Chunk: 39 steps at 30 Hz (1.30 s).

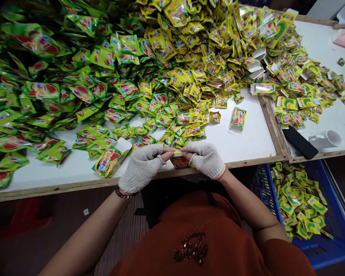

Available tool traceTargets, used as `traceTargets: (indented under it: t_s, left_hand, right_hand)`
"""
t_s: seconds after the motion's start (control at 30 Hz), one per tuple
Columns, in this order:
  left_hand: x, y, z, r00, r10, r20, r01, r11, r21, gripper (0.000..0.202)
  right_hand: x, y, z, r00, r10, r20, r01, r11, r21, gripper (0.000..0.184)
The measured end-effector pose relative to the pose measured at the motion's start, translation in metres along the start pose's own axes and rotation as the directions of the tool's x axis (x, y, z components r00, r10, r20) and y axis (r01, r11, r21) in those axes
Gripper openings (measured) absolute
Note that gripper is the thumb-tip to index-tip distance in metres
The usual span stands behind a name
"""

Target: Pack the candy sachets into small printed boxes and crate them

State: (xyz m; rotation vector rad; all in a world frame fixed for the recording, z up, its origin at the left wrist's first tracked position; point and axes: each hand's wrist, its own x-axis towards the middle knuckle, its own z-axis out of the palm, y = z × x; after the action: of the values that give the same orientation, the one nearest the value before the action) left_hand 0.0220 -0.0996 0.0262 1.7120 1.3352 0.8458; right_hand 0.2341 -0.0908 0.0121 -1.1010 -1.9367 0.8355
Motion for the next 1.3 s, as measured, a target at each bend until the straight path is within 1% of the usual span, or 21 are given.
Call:
traceTargets:
  t_s: [0.1, 0.17, 0.2, 0.23, 0.3, 0.37, 0.43, 0.53, 0.6, 0.67, 0.7, 0.77, 0.8, 0.87, 0.93, 0.97, 1.03, 1.1, 1.17, 1.23, 1.3]
  left_hand:
    - [0.0, -0.003, 0.002, 0.998, 0.058, -0.014, -0.057, 0.997, 0.045, 0.024]
    - [-0.001, -0.01, 0.005, 0.982, 0.184, -0.047, -0.18, 0.98, 0.088, 0.021]
    - [-0.003, -0.015, 0.006, 0.955, 0.287, -0.07, -0.278, 0.954, 0.115, 0.018]
    - [-0.006, -0.02, 0.008, 0.911, 0.403, -0.087, -0.387, 0.909, 0.153, 0.016]
    - [-0.012, -0.031, 0.009, 0.785, 0.615, -0.073, -0.581, 0.772, 0.259, 0.019]
    - [-0.019, -0.04, 0.008, 0.68, 0.733, 0.002, -0.679, 0.629, 0.378, 0.032]
    - [-0.025, -0.044, 0.007, 0.645, 0.761, 0.075, -0.697, 0.544, 0.467, 0.04]
    - [-0.028, -0.042, 0.009, 0.652, 0.753, 0.092, -0.671, 0.517, 0.531, 0.045]
    - [-0.027, -0.04, 0.012, 0.662, 0.746, 0.08, -0.653, 0.52, 0.55, 0.045]
    - [-0.025, -0.037, 0.014, 0.669, 0.739, 0.075, -0.649, 0.533, 0.543, 0.041]
    - [-0.024, -0.037, 0.014, 0.683, 0.727, 0.074, -0.645, 0.551, 0.529, 0.039]
    - [-0.021, -0.038, 0.006, 0.751, 0.659, 0.042, -0.581, 0.629, 0.517, 0.037]
    - [-0.02, -0.04, -0.002, 0.803, 0.596, -0.004, -0.501, 0.679, 0.536, 0.036]
    - [-0.021, -0.047, -0.024, 0.898, 0.416, -0.143, -0.25, 0.751, 0.611, 0.034]
    - [-0.025, -0.058, -0.052, 0.941, 0.213, -0.263, 0.021, 0.739, 0.673, 0.032]
    - [-0.028, -0.064, -0.065, 0.957, 0.112, -0.267, 0.11, 0.711, 0.694, 0.032]
    - [-0.033, -0.075, -0.089, 0.965, -0.062, -0.254, 0.234, 0.642, 0.73, 0.032]
    - [-0.035, -0.079, -0.103, 0.957, -0.129, -0.259, 0.281, 0.63, 0.724, 0.035]
    - [-0.035, -0.073, -0.108, 0.951, -0.165, -0.262, 0.305, 0.644, 0.702, 0.032]
    - [-0.034, -0.06, -0.106, 0.941, -0.197, -0.276, 0.334, 0.681, 0.652, 0.029]
    - [-0.033, -0.045, -0.094, 0.928, -0.208, -0.309, 0.349, 0.778, 0.523, 0.027]
  right_hand:
    - [0.001, -0.001, 0.001, 0.999, -0.036, -0.009, 0.035, 0.999, -0.031, 0.016]
    - [-0.002, 0.001, 0.001, 0.993, -0.116, -0.011, 0.115, 0.99, -0.08, 0.018]
    - [-0.004, 0.004, 0.0, 0.985, -0.174, 0.002, 0.174, 0.979, -0.111, 0.02]
    - [-0.006, 0.007, -0.001, 0.971, -0.238, 0.029, 0.24, 0.96, -0.146, 0.023]
    - [-0.013, 0.014, -0.003, 0.927, -0.357, 0.112, 0.374, 0.9, -0.224, 0.029]
    - [-0.021, 0.02, -0.005, 0.88, -0.439, 0.179, 0.474, 0.825, -0.307, 0.033]
    - [-0.026, 0.023, -0.005, 0.852, -0.487, 0.193, 0.522, 0.763, -0.381, 0.034]
    - [-0.03, 0.023, -0.001, 0.842, -0.51, 0.175, 0.528, 0.715, -0.458, 0.034]
    - [-0.03, 0.021, 0.001, 0.845, -0.506, 0.176, 0.524, 0.715, -0.462, 0.034]
    - [-0.028, 0.019, 0.001, 0.865, -0.474, 0.168, 0.5, 0.775, -0.386, 0.036]
    - [-0.027, 0.018, 0.0, 0.889, -0.436, 0.137, 0.456, 0.829, -0.323, 0.036]
    - [-0.025, 0.016, -0.003, 0.957, -0.285, 0.043, 0.289, 0.942, -0.173, 0.034]
    - [-0.024, 0.014, -0.005, 0.982, -0.191, 0.0, 0.19, 0.977, -0.098, 0.032]
    - [-0.023, 0.012, -0.013, 0.998, -0.05, -0.039, 0.05, 0.999, -0.005, 0.026]
    - [-0.025, 0.009, -0.026, 0.999, 0.005, -0.035, -0.004, 0.999, 0.032, 0.022]
    - [-0.028, 0.009, -0.034, 0.999, 0.027, -0.038, -0.025, 0.999, 0.048, 0.021]
    - [-0.035, 0.008, -0.053, 0.993, 0.103, -0.06, -0.096, 0.99, 0.105, 0.019]
    - [-0.044, 0.009, -0.073, 0.975, 0.198, -0.102, -0.173, 0.962, 0.21, 0.026]
    - [-0.05, 0.01, -0.083, 0.953, 0.264, -0.148, -0.194, 0.907, 0.374, 0.04]
    - [-0.051, 0.009, -0.079, 0.939, 0.315, -0.142, -0.192, 0.817, 0.544, 0.047]
    - [-0.044, 0.007, -0.059, 0.934, 0.35, -0.068, -0.238, 0.755, 0.611, 0.042]
